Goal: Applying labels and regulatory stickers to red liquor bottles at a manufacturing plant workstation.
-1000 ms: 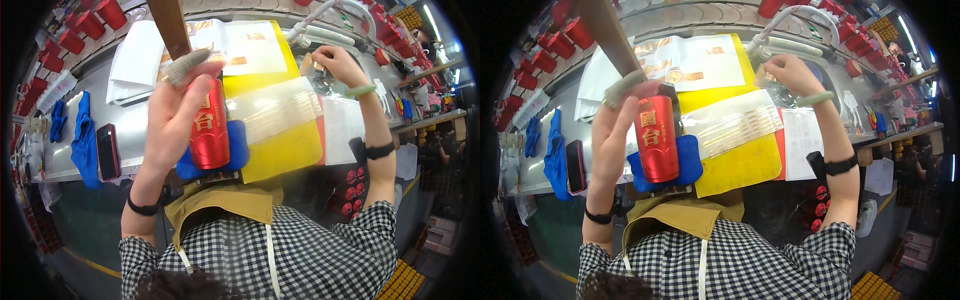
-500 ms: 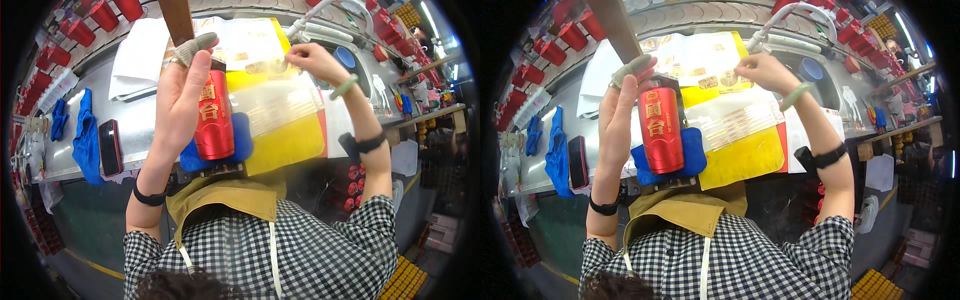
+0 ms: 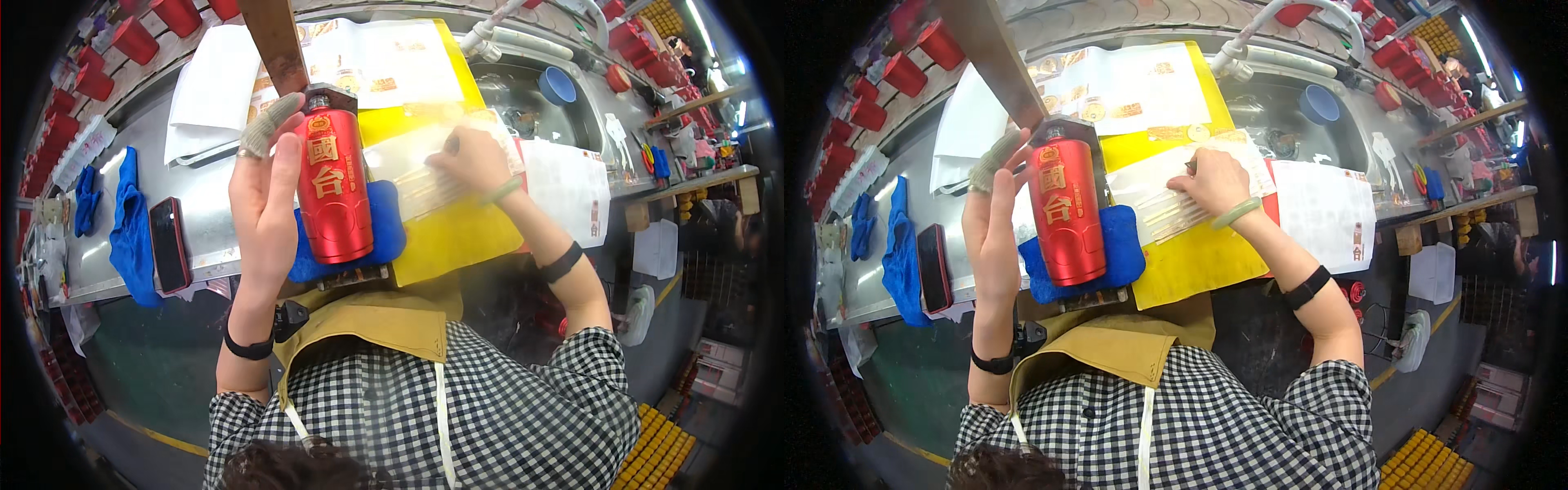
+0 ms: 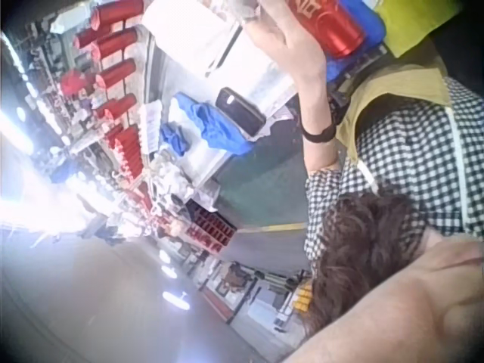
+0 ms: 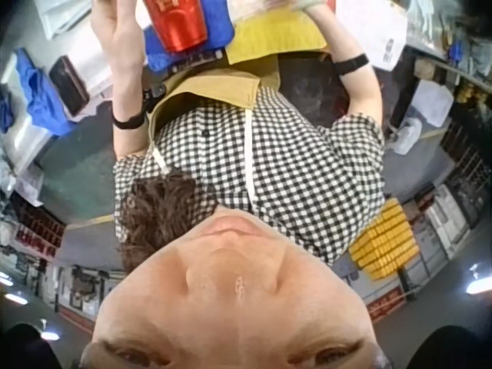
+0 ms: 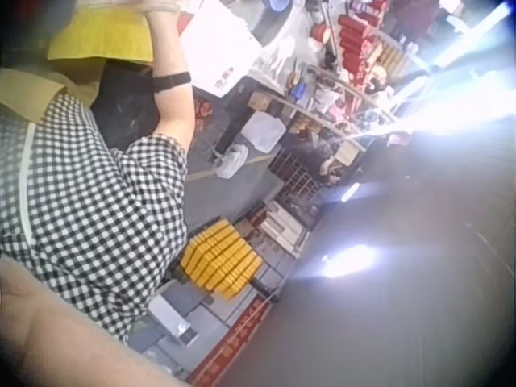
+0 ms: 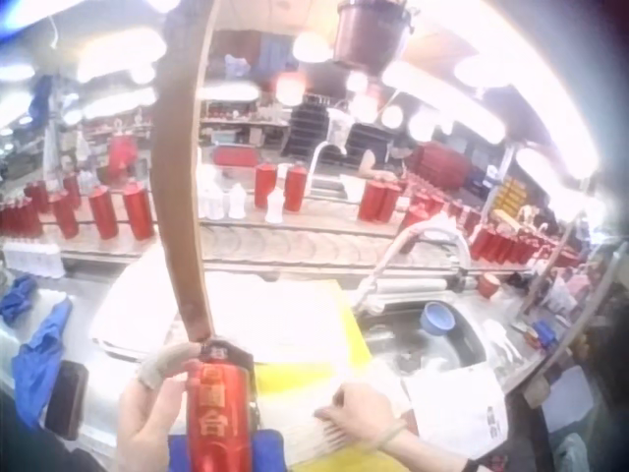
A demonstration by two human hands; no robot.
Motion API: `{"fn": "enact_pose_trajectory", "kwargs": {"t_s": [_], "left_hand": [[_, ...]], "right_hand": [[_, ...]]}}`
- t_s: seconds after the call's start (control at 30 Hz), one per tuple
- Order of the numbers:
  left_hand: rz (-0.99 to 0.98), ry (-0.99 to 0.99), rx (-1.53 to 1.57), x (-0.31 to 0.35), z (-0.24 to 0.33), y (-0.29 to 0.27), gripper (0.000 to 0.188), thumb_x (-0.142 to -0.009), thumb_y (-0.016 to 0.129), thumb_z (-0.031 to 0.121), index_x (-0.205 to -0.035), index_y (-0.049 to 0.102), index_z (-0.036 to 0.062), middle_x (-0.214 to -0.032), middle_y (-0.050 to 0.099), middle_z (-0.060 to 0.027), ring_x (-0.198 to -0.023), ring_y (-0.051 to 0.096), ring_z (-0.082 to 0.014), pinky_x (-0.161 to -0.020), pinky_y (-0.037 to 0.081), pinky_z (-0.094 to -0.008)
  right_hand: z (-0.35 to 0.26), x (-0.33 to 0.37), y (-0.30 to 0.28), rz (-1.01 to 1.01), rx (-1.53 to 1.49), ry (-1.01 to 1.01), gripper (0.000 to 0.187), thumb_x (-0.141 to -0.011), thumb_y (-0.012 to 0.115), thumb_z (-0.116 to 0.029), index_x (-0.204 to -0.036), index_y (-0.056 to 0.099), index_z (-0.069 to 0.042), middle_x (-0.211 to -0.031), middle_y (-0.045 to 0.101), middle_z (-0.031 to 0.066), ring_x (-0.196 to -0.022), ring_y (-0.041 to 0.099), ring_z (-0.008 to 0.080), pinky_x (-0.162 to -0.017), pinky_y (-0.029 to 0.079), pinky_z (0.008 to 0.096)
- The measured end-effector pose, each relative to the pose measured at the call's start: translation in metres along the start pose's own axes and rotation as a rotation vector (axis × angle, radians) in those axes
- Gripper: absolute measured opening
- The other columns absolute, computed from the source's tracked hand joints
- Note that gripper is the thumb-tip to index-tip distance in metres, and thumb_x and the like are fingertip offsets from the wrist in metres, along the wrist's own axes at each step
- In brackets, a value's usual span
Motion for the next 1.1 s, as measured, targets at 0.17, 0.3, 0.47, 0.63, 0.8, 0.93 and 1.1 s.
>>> {"fn": "enact_pose_trajectory", "kwargs": {"t_s": [0.17, 0.3, 0.47, 0.63, 0.8, 0.93, 1.1], "left_hand": [[0.019, 0.084, -0.120, 0.024, -0.012, -0.020, 0.047, -0.112, 0.042, 0.026, -0.149, 0.047, -0.0017, -0.149, 0.054, -0.0194, -0.138, 0.051, -0.0285, -0.114, 0.042, -0.0447], [-0.083, 0.113, -0.198, 0.058, -0.026, -0.031, 0.092, -0.089, 0.075, 0.046, -0.156, 0.035, -0.0018, -0.159, 0.042, -0.0202, -0.146, 0.042, -0.0326, -0.119, 0.034, -0.0469], [-0.143, -0.006, -0.406, 0.098, -0.057, -0.026, 0.127, -0.066, 0.098, 0.039, -0.162, 0.024, 0.0013, -0.165, 0.034, -0.0195, -0.152, 0.035, -0.0318, -0.124, 0.026, -0.0452], [-0.093, -0.098, -0.385, 0.092, -0.063, -0.020, 0.082, -0.078, 0.087, 0.011, -0.150, 0.050, -0.0018, -0.155, 0.050, -0.0222, -0.151, 0.039, -0.0325, -0.120, 0.034, -0.0419], [-0.023, 0.004, -0.403, 0.096, -0.056, -0.017, 0.087, -0.076, 0.089, 0.011, -0.152, 0.047, -0.0018, -0.155, 0.050, -0.0208, -0.143, 0.050, -0.0320, -0.117, 0.040, -0.0409], [-0.005, -0.055, -0.483, 0.094, -0.050, -0.012, 0.094, -0.075, 0.090, 0.013, -0.155, 0.042, -0.0021, -0.153, 0.051, -0.0198, -0.134, 0.057, -0.0319, -0.114, 0.043, -0.0402], [-0.004, -0.143, -0.349, 0.096, -0.058, -0.007, 0.097, -0.075, 0.092, 0.018, -0.154, 0.040, -0.0025, -0.150, 0.052, -0.0204, -0.138, 0.053, -0.0321, -0.115, 0.042, -0.0410]], "right_hand": [[0.016, -0.003, 0.009, 0.036, -0.159, -0.010, 0.019, -0.087, 0.075, -0.020, -0.091, 0.073, -0.002, -0.088, 0.075, 0.0171, -0.085, 0.072, 0.0368, -0.080, 0.056, 0.0442], [0.001, 0.013, 0.000, 0.147, -0.037, -0.211, 0.014, -0.091, 0.069, -0.013, -0.098, 0.069, -0.001, -0.095, 0.071, 0.0162, -0.097, 0.068, 0.0353, -0.083, 0.054, 0.0444], [-0.018, 0.043, -0.017, 0.218, 0.244, -0.304, 0.007, -0.094, 0.067, -0.009, -0.096, 0.068, -0.002, -0.094, 0.062, 0.0134, -0.095, 0.065, 0.0351, -0.081, 0.053, 0.0417], [-0.054, 0.070, -0.037, 0.148, -0.388, -0.355, 0.007, -0.096, 0.068, -0.006, -0.094, 0.067, 0.001, -0.092, 0.063, 0.0103, -0.078, 0.061, 0.0230, -0.069, 0.048, 0.0338], [-0.072, 0.098, -0.029, -0.033, -0.628, -0.246, 0.010, -0.097, 0.067, -0.009, -0.098, 0.070, 0.001, -0.075, 0.062, 0.0041, -0.060, 0.047, 0.0089, -0.057, 0.038, 0.0260], [-0.093, 0.112, -0.020, -0.051, -0.770, -0.248, 0.010, -0.098, 0.066, -0.009, -0.099, 0.071, 0.000, -0.081, 0.066, 0.0040, -0.064, 0.048, 0.0070, -0.058, 0.039, 0.0250], [-0.126, 0.126, -0.026, -0.055, -0.830, -0.413, 0.007, -0.097, 0.064, -0.006, -0.098, 0.069, -0.001, -0.084, 0.065, 0.0063, -0.072, 0.059, 0.0167, -0.066, 0.045, 0.0287]]}}
Point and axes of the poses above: each hand's wrist, its own x-axis away from the middle knuckle, its own y-axis out of the palm, z = x × y, the point moved 5 cm from there along -x, towards the middle knuckle
